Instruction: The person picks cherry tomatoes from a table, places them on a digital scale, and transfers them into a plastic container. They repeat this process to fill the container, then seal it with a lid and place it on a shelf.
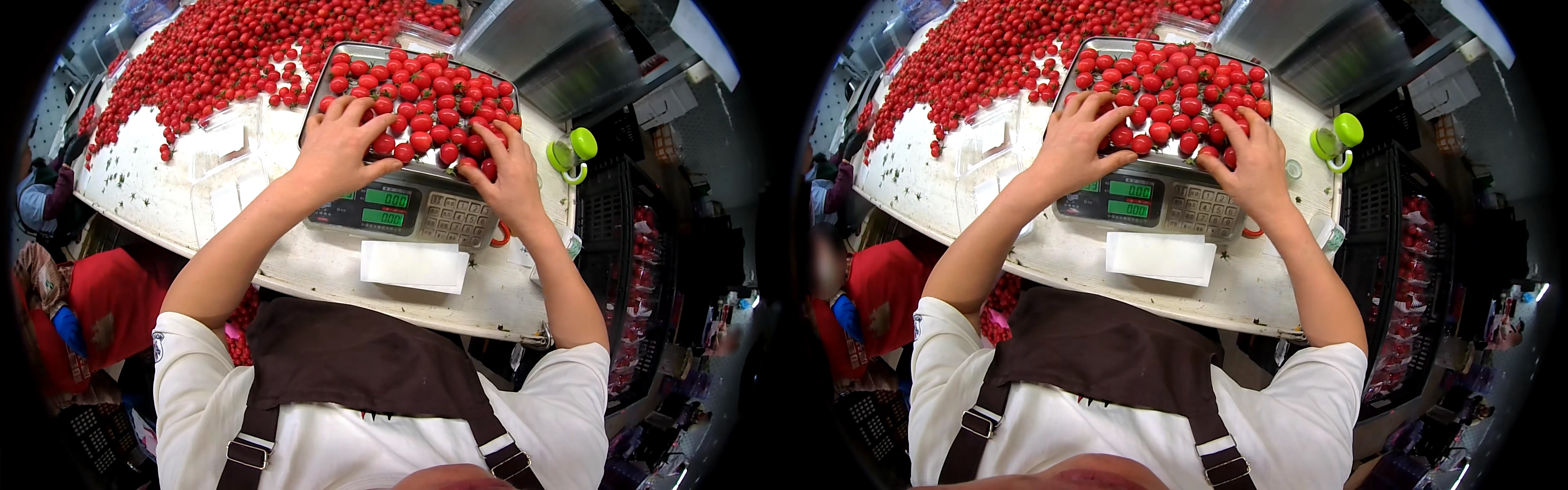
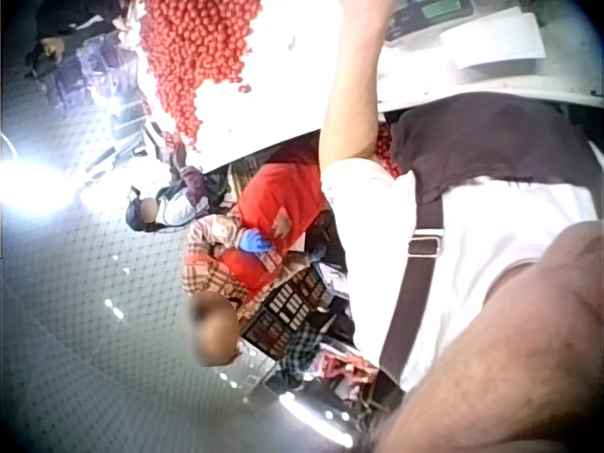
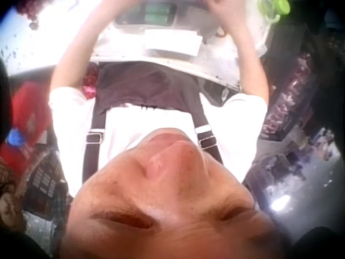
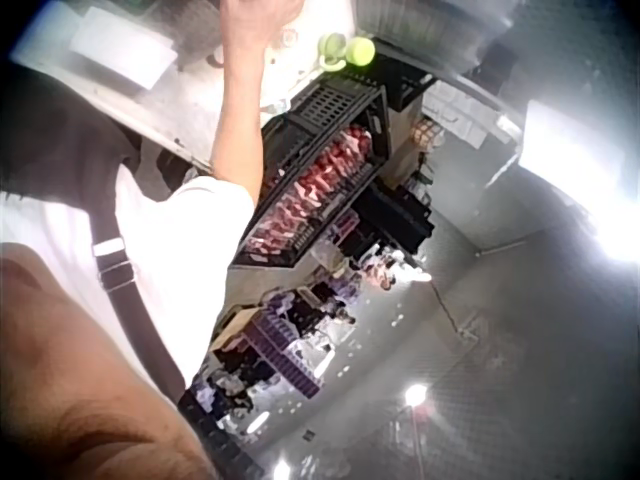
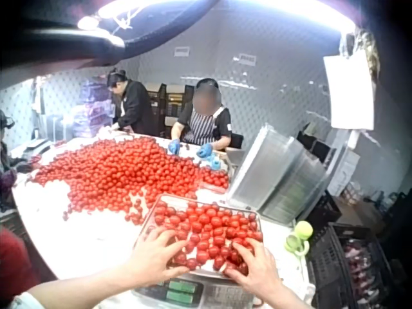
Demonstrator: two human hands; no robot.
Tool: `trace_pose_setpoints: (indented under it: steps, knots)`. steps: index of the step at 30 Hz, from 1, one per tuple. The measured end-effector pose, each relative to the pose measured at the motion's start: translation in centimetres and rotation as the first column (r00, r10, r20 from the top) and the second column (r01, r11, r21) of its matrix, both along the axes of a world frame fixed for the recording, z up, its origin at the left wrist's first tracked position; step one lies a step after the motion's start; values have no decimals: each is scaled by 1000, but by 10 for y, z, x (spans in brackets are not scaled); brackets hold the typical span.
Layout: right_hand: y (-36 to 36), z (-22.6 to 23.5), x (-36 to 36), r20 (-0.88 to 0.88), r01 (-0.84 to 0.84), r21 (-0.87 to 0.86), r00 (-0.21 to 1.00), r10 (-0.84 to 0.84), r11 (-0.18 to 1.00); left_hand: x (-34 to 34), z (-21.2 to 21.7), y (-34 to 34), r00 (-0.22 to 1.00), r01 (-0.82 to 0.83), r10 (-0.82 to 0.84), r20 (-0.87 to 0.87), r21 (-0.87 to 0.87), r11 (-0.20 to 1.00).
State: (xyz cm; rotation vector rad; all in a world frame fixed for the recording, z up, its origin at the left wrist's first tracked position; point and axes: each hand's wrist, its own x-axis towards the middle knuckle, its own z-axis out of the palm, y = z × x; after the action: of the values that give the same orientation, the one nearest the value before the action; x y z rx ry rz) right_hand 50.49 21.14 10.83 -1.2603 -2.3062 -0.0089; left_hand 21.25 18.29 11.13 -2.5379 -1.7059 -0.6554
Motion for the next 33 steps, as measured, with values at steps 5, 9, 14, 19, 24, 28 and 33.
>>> trace_pose_setpoints:
  steps: [5,9,14,19,24,28,33]
  knots:
    - [7,5,-20,123,18,97,992,-30,995,14,-2,14,991,50,-49,121,-4,999]
    - [16,5,-10,20,-16,-26,1000,16,1000,6,4,12,996,84,-84,30,-6,996]
    - [20,7,-8,-25,-106,-51,994,105,993,8,14,17,985,172,-172,2,-12,985]
    - [14,4,-8,-44,-33,-58,999,31,998,16,-2,27,990,141,-140,34,-26,990]
    - [17,5,-3,-46,-81,-85,996,78,993,15,5,28,978,208,-208,11,-98,973]
    - [18,9,2,-38,-130,-101,991,127,986,13,4,36,956,290,-292,-18,-63,955]
    - [21,12,4,-51,-190,-154,982,184,970,17,7,39,960,275,-278,-20,-106,956]
